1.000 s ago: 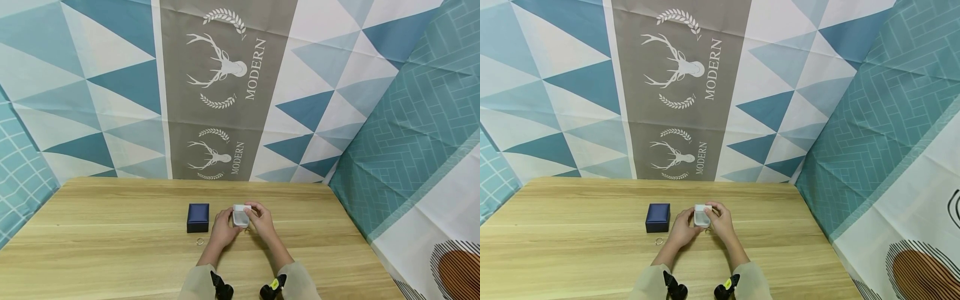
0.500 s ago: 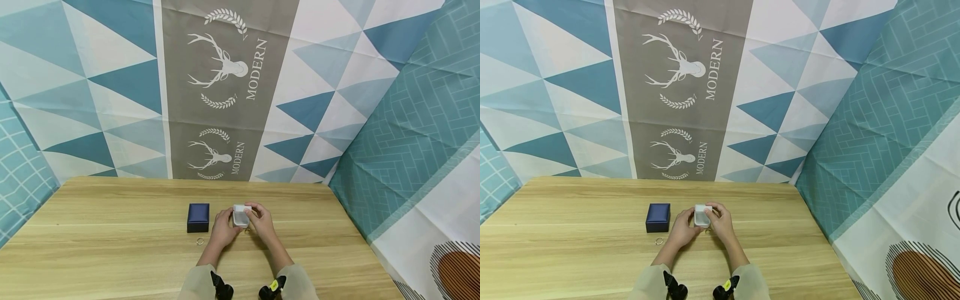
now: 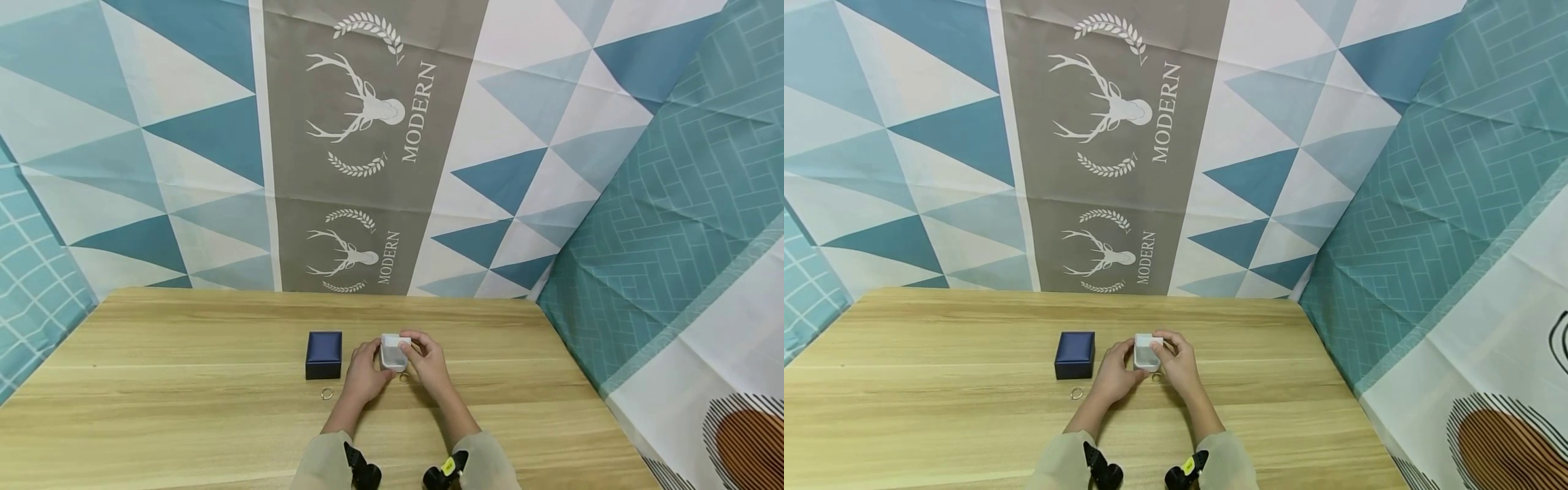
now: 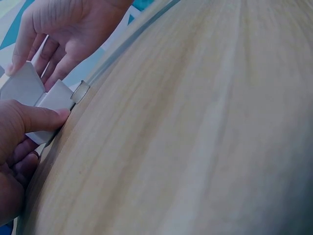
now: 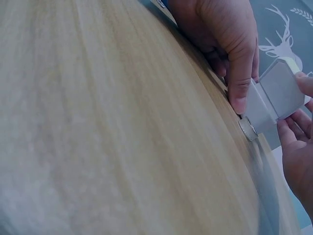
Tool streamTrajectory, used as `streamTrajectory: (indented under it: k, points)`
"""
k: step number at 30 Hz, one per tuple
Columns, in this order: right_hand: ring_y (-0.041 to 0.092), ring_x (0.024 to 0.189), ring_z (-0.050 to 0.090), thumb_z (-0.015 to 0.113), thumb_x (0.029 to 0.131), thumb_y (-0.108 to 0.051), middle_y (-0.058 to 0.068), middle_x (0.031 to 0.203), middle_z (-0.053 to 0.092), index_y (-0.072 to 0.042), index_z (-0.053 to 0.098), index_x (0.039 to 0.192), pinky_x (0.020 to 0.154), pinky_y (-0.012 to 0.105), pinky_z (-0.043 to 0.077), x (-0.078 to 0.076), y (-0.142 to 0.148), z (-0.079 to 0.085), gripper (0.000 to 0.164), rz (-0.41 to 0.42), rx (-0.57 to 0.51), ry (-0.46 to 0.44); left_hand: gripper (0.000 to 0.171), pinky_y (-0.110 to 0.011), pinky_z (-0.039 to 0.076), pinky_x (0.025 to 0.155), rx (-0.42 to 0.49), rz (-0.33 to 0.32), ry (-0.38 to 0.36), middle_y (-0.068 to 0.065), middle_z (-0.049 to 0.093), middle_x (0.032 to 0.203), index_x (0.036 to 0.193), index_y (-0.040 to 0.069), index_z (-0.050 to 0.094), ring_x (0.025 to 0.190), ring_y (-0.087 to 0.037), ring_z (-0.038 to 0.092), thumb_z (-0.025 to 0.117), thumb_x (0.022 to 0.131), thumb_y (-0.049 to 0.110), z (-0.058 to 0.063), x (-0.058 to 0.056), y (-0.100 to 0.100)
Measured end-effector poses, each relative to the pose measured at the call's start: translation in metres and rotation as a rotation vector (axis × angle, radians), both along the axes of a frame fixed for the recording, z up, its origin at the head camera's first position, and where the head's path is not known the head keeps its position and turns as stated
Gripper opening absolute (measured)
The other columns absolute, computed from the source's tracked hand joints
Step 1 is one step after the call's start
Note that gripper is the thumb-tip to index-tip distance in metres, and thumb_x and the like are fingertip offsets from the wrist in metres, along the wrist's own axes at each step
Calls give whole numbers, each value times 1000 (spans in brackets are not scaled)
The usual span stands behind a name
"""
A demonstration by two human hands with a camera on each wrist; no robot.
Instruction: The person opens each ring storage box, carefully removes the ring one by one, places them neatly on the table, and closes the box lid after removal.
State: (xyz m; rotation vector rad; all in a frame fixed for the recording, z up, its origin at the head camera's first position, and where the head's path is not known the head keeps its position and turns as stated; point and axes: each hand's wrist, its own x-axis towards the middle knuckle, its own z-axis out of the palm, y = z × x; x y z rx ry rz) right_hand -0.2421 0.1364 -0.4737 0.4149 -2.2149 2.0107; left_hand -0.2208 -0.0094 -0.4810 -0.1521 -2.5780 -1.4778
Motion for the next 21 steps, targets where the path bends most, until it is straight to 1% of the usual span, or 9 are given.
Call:
streamTrajectory:
  k: [1,7,8,15,21]
  points:
    - [35,125,48,61,89,-12,23,125,54,5,60,112,94,17,45,1,0,2,28,6,-5,-3,69,-50,40,103,3,-1,-5,-20,54,125,132,-6,47,120,-36,47,77,72,10,0,0,0]
    - [36,126,47,62,89,-10,25,126,53,6,60,112,96,18,45,1,1,2,28,3,-8,-12,69,-51,40,103,5,-6,-10,-21,53,126,132,-6,47,121,-36,46,77,72,10,0,1,0]
    - [35,126,48,63,88,-11,23,126,54,5,60,112,96,18,45,0,1,0,29,0,-6,-9,69,-51,39,103,5,-6,-9,-21,53,126,132,-6,47,121,-36,46,77,73,11,0,0,0]
    - [35,126,47,61,89,-9,24,127,53,5,60,112,93,15,45,1,1,2,27,16,-15,-23,69,-50,39,103,3,-5,-5,-21,53,127,132,-6,47,122,-36,46,77,72,11,0,0,-1]
    - [39,127,45,58,90,-2,29,128,49,10,58,112,95,17,45,11,-1,17,25,32,-2,-33,69,-50,40,103,-2,-4,-2,-20,54,126,132,-6,47,121,-36,47,77,72,12,-1,-1,-1]
